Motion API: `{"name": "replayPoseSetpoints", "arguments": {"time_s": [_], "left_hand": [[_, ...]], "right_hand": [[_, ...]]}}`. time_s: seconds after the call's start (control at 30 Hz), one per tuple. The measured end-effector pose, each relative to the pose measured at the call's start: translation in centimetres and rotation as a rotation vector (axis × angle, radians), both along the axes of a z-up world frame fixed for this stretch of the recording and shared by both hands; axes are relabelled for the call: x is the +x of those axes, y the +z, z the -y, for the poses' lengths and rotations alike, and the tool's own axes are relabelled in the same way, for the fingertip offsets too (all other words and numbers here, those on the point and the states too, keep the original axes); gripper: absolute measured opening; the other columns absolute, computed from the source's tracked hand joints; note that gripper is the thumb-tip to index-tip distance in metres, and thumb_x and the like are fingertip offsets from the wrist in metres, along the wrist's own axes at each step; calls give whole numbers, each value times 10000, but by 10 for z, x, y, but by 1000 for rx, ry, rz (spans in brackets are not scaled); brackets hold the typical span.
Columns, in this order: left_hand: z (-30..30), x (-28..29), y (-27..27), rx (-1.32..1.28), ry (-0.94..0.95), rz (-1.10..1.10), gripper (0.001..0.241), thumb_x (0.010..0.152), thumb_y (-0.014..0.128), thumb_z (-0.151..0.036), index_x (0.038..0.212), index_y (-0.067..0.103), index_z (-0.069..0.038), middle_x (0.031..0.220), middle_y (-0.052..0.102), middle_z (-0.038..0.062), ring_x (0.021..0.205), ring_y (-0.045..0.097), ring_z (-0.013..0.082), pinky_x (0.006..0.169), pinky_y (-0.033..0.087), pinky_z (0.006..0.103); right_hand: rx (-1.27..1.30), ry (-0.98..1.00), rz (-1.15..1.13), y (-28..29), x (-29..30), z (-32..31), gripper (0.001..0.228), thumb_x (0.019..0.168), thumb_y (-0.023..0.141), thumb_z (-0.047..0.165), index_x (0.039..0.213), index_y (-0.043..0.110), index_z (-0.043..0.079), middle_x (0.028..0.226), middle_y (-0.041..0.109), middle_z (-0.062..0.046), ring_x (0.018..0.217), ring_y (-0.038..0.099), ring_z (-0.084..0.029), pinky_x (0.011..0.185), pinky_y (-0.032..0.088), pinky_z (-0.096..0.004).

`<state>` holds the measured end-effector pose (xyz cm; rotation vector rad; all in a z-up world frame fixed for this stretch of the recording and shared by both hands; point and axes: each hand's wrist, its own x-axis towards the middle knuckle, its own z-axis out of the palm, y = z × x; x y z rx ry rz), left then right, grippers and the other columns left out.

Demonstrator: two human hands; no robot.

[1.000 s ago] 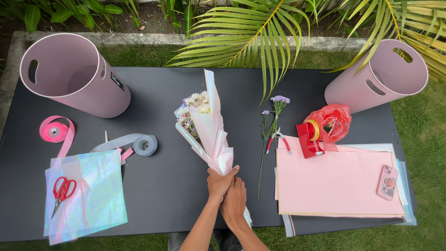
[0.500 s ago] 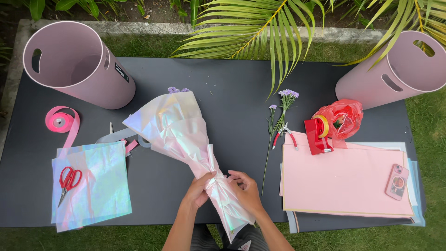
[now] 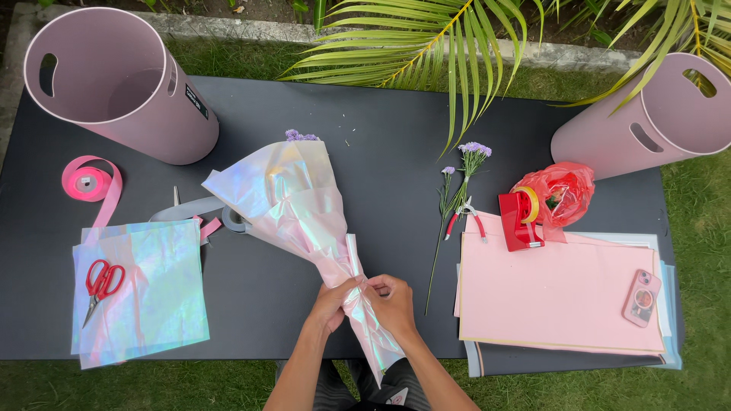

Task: The person wraps a bouquet of flowers using iridescent sheets and pink paper, securing the wrapping with tape and tying it with a piece of string.

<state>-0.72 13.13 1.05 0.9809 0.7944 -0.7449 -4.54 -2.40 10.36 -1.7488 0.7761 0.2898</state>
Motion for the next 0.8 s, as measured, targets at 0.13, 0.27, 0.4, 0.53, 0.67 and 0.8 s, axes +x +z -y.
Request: {"name": "replayPoseSetpoints", "arguments": {"time_s": [0.13, 0.27, 0.4, 0.53, 0.67, 0.8], "left_hand": [[6, 6, 37, 47, -25, 1, 1070, 837, 1163, -151, 1724, 585, 6, 1593, 716, 293, 1540, 647, 468, 1288, 524, 663], [12, 10, 49, 115, -40, 14, 1125, 796, 1201, -181, 1717, 581, 1, 1577, 719, 292, 1533, 661, 453, 1300, 518, 662], [11, 10, 30, 169, -31, -27, 1114, 740, 1212, -120, 1666, 602, -11, 1356, 756, 221, 1191, 812, 361, 1197, 593, 637], [14, 4, 8, 217, -54, -75, 1138, 743, 1194, -126, 1691, 576, -9, 1442, 757, 269, 1319, 801, 439, 1196, 585, 661], [10, -2, -31, 164, 30, -83, 1063, 755, 1157, -58, 1655, 594, 1, 1301, 774, 274, 1118, 833, 420, 1108, 624, 668], [8, 1, -24, 111, -9, -95, 1078, 765, 1166, -94, 1667, 592, 42, 1411, 749, 303, 1310, 773, 453, 1150, 594, 686]], "right_hand": [[-2, 57, 15, 7, -2, 2, 194, 992, 882, 182, 1119, 911, 37, 1085, 920, -190, 1021, 909, -280, 870, 739, -408], [3, 185, 37, 3, -11, 5, 149, 1096, 770, 170, 1160, 812, 42, 1171, 917, -224, 1156, 884, -348, 973, 738, -466], [9, 354, 24, -8, -20, 8, 112, 1170, 640, 153, 1215, 689, 62, 1208, 909, -243, 1250, 846, -429, 1084, 719, -522], [12, 354, -3, 4, -16, 11, 126, 1180, 627, 168, 1247, 664, 67, 1225, 927, -213, 1271, 843, -378, 1103, 687, -529], [89, 215, -34, -33, -6, 18, 172, 1149, 696, 198, 1223, 736, 48, 1071, 941, -167, 1088, 877, -239, 998, 702, -420], [100, 165, -61, -64, -4, 27, 155, 1062, 781, 143, 1167, 834, 41, 968, 918, -120, 862, 870, -149, 809, 725, -328]]}}
